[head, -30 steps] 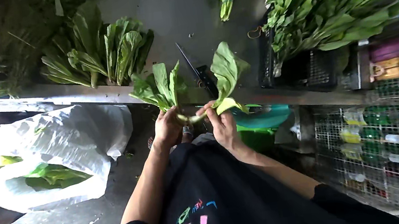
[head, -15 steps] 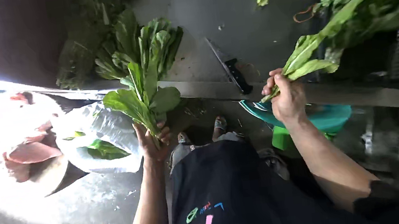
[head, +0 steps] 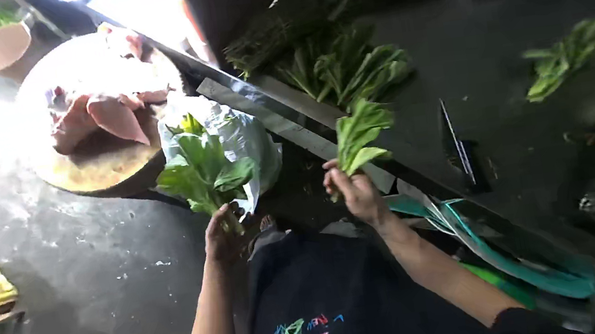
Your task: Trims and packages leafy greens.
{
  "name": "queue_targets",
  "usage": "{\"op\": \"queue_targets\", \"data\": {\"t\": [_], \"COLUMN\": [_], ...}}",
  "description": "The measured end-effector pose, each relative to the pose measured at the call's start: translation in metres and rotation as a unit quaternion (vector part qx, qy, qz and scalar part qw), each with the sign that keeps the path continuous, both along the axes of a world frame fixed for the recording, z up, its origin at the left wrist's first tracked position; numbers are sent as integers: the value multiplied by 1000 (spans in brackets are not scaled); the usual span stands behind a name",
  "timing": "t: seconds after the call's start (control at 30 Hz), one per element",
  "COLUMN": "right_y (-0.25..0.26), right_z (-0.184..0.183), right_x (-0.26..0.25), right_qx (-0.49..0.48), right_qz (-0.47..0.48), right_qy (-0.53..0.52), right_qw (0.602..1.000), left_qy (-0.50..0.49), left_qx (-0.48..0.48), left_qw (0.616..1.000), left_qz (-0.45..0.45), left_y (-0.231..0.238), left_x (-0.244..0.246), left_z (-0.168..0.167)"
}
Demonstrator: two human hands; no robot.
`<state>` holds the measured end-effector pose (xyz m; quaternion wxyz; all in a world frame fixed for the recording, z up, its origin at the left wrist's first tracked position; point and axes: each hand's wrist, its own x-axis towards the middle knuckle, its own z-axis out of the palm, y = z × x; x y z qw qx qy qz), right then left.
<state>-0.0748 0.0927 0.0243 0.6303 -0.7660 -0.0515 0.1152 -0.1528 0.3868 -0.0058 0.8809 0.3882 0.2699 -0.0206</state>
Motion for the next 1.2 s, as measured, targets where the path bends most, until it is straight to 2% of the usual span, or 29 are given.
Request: {"op": "queue_targets", "data": {"t": [0.1,0.23,0.3,0.37,0.43,0.5,0.53,0.6,0.67,0.77,0.87,0.9,0.97,1.0,1.07,1.13,1.2], "right_y": [85,182,216,236,242,243,242,242,245,242,225,216,200,195,190,182,171], "right_z": [-1,-16,-29,-41,-42,-25,-13,4,18,32,59,66,73,74,73,68,56], "right_x": [16,51,70,81,84,75,70,66,63,66,82,88,103,108,108,94,76], "right_qx": [-38,-82,-199,-308,-271,-104,-21,45,15,-21,33,77,192,217,201,150,96], "right_qz": [122,211,231,228,211,183,189,215,206,121,50,68,169,207,213,150,71], "right_qy": [10,78,102,76,74,142,184,211,180,132,137,139,139,124,43,-24,-41], "right_qw": [992,971,947,920,936,967,964,953,962,984,989,985,957,946,955,977,992], "left_qy": [-61,-127,-158,-169,-174,-167,-158,-143,-122,-94,-63,-61,-69,-76,-90,-105,-118], "left_qx": [-48,-131,-162,-177,-177,-173,-172,-174,-177,-186,-200,-211,-256,-288,-364,-441,-494], "left_qw": [997,983,974,969,967,967,968,967,966,960,951,944,922,910,881,849,823], "left_qz": [2,-13,-24,-33,-55,-80,-92,-115,-143,-186,-228,-248,-281,-290,-287,-271,-255], "left_y": [58,108,124,133,140,141,139,134,126,115,113,111,107,103,95,85,78], "left_x": [-28,-49,-53,-53,-50,-50,-49,-41,-31,-14,7,13,24,28,32,34,36], "left_z": [-19,-13,-8,-5,-4,-10,-14,-21,-25,-28,-28,-28,-30,-31,-33,-37,-40]}}
